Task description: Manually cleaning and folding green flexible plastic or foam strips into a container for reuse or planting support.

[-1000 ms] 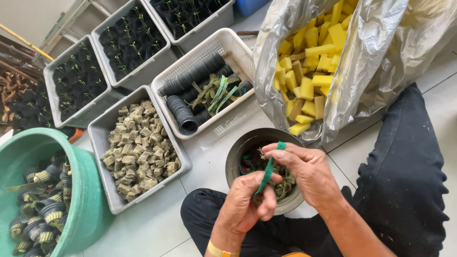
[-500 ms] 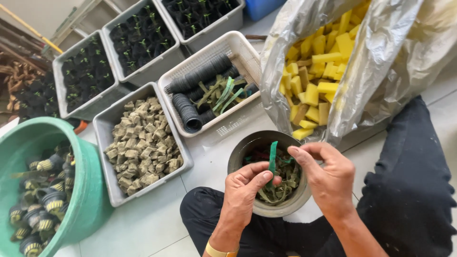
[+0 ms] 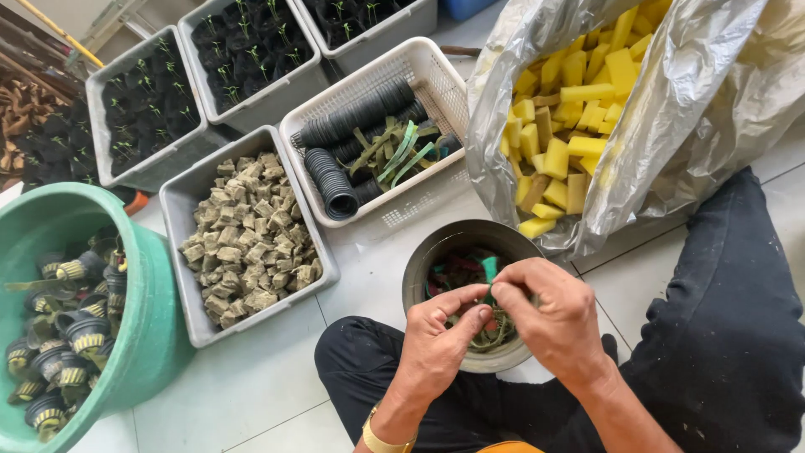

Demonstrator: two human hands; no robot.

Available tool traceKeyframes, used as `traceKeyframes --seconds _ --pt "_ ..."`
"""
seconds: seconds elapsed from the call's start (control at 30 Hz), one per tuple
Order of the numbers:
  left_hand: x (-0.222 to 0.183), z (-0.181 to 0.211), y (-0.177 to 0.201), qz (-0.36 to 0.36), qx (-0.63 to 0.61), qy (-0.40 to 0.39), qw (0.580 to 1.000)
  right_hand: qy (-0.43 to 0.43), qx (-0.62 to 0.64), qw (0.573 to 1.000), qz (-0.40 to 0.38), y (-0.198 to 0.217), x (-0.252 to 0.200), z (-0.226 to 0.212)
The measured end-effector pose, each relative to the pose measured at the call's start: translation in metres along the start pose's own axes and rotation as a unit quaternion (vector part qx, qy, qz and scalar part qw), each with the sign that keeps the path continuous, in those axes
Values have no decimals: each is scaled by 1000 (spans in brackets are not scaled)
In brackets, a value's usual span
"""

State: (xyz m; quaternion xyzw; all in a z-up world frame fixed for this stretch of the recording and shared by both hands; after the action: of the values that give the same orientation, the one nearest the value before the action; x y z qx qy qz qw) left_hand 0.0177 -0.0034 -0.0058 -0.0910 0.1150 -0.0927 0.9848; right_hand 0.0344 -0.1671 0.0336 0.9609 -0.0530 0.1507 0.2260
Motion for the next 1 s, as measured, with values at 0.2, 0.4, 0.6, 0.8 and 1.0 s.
traceKeyframes --seconds 0.2,0.4,0.6,0.8,1.0 --pt "-1 2 2 20 -136 51 989 -133 186 971 74 12 -2 30" --pt "15 3 17 139 -275 89 947 -96 202 975 21 10 -2 12" --pt "20 1 18 202 -325 58 922 -94 253 963 21 -1 -7 7" --pt "17 11 -4 204 -320 23 925 -110 137 984 -25 -9 -8 4" --pt "16 -15 -19 180 -315 -8 932 65 -25 997 32 -13 -4 -11"
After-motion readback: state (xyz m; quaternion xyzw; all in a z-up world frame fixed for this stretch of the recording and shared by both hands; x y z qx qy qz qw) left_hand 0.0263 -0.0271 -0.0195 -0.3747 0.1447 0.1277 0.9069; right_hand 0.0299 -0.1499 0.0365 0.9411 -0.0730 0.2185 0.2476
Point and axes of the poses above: each hand's wrist, its own x-axis towards the middle knuckle, its own y-axis out of the back of the hand, z = x × y, the point moved 2 cm from there along x, towards the middle knuckle
